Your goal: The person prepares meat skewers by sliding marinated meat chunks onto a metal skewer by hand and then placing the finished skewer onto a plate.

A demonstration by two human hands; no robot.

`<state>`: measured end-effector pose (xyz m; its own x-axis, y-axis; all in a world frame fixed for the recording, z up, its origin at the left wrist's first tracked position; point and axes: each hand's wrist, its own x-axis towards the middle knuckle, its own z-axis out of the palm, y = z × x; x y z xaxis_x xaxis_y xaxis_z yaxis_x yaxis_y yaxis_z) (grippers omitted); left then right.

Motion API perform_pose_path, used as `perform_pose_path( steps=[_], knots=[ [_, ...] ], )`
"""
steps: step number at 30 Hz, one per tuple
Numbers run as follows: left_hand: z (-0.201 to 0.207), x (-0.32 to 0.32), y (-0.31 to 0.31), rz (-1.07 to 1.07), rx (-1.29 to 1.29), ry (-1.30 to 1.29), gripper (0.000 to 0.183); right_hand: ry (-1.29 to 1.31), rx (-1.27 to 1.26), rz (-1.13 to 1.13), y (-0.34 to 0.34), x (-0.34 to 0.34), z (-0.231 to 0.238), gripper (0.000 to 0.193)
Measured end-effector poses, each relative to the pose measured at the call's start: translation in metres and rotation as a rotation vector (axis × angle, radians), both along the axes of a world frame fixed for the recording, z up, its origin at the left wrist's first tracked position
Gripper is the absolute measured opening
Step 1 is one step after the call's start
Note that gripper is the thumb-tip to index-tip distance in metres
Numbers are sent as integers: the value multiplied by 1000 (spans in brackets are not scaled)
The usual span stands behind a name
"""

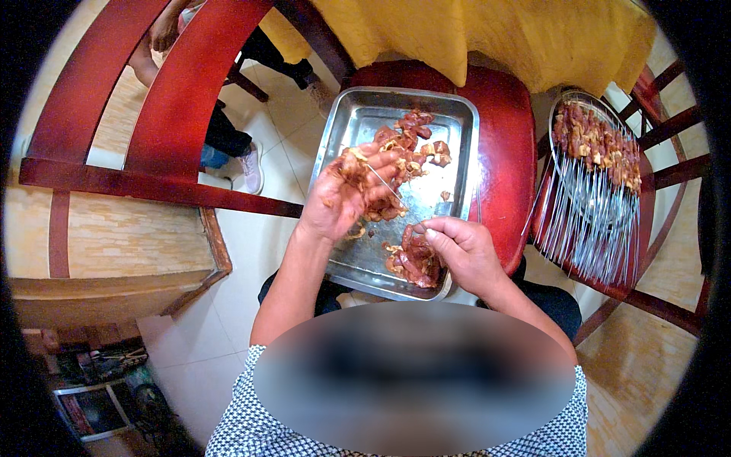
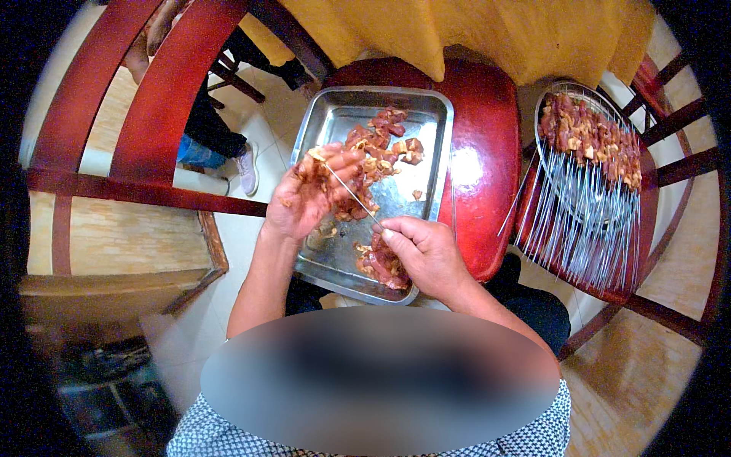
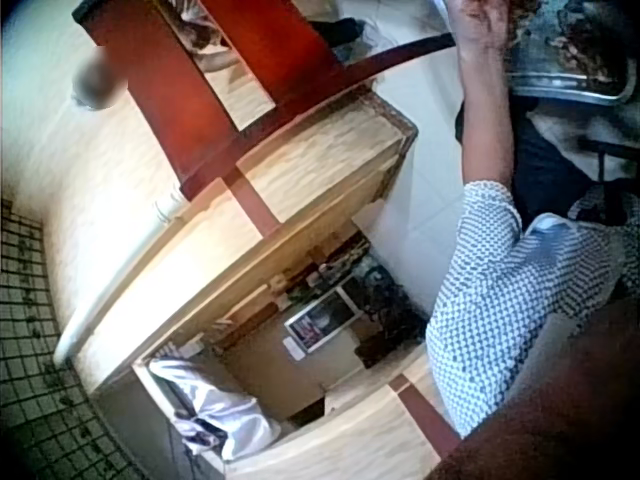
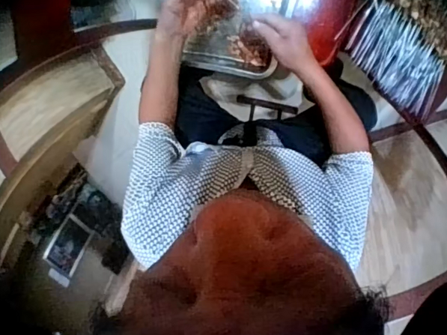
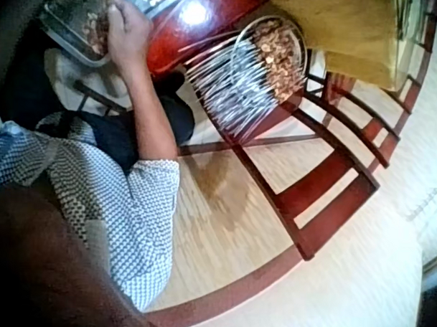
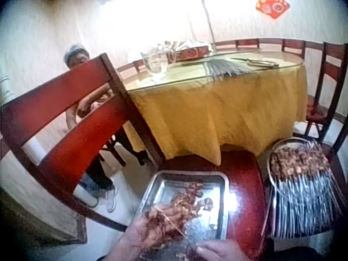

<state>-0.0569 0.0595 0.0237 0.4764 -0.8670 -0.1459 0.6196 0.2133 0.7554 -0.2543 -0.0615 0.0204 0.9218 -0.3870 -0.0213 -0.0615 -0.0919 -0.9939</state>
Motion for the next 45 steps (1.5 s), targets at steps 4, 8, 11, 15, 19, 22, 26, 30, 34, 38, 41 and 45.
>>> perform_pose_path(
  steps=[4, 8, 11, 15, 19, 22, 26, 30, 34, 38, 41, 45],
  knots=[
    [-9, 10, 3, -5, -71, 102, 51, -18, 59, 1, 1, -1, 0, 19],
    [-16, 3, 4, -64, -128, 309, 55, -12, 56, 1, 1, -1, 4, 19],
    [-14, -9, 0, -88, -99, 338, 60, -18, 6, -13, 1, -1, 0, 19],
    [-12, -6, 0, -80, -251, 381, 58, -15, -60, -28, 3, 0, 2, 19],
    [-17, -17, -3, -161, -211, 342, 58, -11, -27, -48, 1, -2, 7, 19],
    [-14, -25, -9, -53, -216, 294, 52, -7, -68, -43, 0, -2, 6, 19],
    [-6, -12, -7, 98, -256, 296, 43, -15, -69, -20, 3, -4, -1, 19],
    [-15, -7, -4, 98, -266, 310, 39, 5, -83, -16, 4, -5, -2, 18],
    [-26, 3, 3, 139, -244, 273, 34, -14, -176, -1, 4, -4, 4, 18],
    [-26, 5, 4, 120, -248, 199, 34, -3, -210, -2, 4, -5, 2, 19],
    [-24, 4, 3, 183, -174, 244, 38, -1, -218, -13, 5, -5, 4, 19],
    [-17, -11, -6, 191, -90, 381, 38, -29, -142, -55, 7, -5, 2, 18]
  ],
)
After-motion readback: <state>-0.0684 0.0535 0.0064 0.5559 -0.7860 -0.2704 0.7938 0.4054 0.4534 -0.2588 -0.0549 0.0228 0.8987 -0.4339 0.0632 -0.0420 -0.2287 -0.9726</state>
